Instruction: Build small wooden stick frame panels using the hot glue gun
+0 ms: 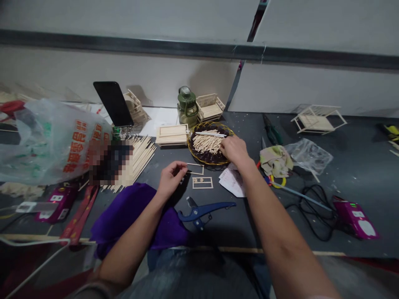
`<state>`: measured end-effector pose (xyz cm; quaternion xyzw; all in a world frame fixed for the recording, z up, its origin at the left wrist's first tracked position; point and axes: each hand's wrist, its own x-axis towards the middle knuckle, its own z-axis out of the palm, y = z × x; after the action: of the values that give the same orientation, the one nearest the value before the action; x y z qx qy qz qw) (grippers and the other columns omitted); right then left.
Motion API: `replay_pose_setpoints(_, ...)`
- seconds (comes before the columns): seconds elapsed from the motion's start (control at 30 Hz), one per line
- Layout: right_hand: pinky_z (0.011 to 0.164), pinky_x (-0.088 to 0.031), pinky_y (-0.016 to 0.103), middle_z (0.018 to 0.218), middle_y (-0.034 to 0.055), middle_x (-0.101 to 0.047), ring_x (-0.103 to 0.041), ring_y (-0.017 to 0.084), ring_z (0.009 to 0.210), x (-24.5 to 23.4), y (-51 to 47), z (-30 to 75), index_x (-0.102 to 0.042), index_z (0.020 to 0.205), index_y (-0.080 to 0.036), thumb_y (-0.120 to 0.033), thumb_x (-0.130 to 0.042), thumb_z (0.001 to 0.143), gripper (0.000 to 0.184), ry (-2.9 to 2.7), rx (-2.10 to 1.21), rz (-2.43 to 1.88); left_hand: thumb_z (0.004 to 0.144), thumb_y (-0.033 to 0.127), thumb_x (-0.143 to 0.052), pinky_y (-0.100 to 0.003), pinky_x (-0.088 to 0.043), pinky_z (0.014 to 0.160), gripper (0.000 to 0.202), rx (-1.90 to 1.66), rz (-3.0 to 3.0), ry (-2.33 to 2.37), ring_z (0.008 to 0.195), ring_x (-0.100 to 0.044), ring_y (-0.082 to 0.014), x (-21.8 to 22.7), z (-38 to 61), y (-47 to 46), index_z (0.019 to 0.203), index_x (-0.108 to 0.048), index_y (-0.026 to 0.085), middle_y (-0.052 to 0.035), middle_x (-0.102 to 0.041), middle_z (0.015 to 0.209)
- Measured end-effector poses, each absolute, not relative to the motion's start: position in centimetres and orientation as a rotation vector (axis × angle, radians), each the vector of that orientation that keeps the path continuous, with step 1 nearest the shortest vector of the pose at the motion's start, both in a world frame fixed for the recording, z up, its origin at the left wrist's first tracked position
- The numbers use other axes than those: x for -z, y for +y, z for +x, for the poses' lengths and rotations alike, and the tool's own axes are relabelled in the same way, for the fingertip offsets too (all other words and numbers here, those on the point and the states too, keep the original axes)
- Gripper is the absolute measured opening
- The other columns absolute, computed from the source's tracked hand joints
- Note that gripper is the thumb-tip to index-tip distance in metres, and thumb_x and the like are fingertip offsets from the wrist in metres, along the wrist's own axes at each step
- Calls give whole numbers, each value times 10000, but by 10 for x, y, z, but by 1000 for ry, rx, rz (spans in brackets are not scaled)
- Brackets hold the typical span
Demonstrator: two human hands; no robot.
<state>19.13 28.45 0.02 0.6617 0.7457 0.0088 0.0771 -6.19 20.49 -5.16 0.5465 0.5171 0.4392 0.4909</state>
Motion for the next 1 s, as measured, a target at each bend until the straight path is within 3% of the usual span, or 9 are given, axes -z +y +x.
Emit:
replay_pose_setpoints(0.17, 703, -413, 316, 904, 85, -718, -605, 245, 897, -11, 264, 198, -742, 863, -208, -316, -551, 894, 222, 2388, -31, 2111, 807, 278, -640, -223, -420, 628, 151, -1069, 1319, 1255, 643, -546, -116, 52, -62, 204, 903, -683, 171, -17, -670, 778)
replay_pose_setpoints(0.3, 792, -450, 329, 889, 56, -699, -615, 214, 889, -15, 220, 194, -725, 893, -207, -326, -599, 897, 173, 2805, 209, 2293, 815, 283, -634, -228, -430, 643, 159, -1058, 1329, 1260, 665, -566, -125, 53, -62, 204, 913, -686, 169, -24, -679, 787)
replay_pose_setpoints(0.47, 664, -459, 289, 863, 43, -686, -615, 170, 778, -9, 171, 173, -727, 898, -216, -322, -654, 876, 131, 2929, 951, 2493, 822, 278, -631, -247, -454, 696, 165, -1051, 1355, 1259, 709, -594, -140, 51, -62, 204, 925, -688, 164, -39, -698, 826)
replay_pose_setpoints(0.6, 675, -459, 282, 859, 25, -694, -611, 162, 779, 2, 160, 163, -743, 883, -228, -353, -696, 843, 139, 2592, 1688, 2652, 818, 272, -640, -249, -454, 704, 148, -1045, 1360, 1268, 726, -603, -143, 49, -61, 203, 910, -687, 165, -39, -706, 835)
replay_pose_setpoints(0.77, 512, -348, 226, 725, -16, -641, -470, 87, 567, 14, 159, 159, -754, 879, -221, -370, -763, 777, 180, 2138, 2271, 2748, 820, 276, -636, -247, -449, 691, 153, -1035, 1348, 1256, 719, -598, -140, 48, -61, 203, 914, -684, 164, -38, -706, 842)
replay_pose_setpoints(0.9, 489, -319, 223, 679, -30, -609, -424, 76, 529, 11, 159, 158, -753, 872, -225, -366, -759, 782, 167, 2104, 2347, 2709, 818, 277, -638, -253, -453, 705, 148, -1038, 1346, 1257, 729, -603, -145, 48, -61, 202, 906, -683, 168, -38, -706, 845)
replay_pose_setpoints(1.0, 574, -409, 244, 779, -7, -662, -540, 110, 637, -2, 165, 163, -748, 859, -232, -359, -746, 795, 143, 2379, 1967, 2779, 819, 274, -636, -252, -454, 697, 145, -1038, 1344, 1255, 715, -601, -143, 47, -61, 202, 909, -681, 170, -35, -702, 835)
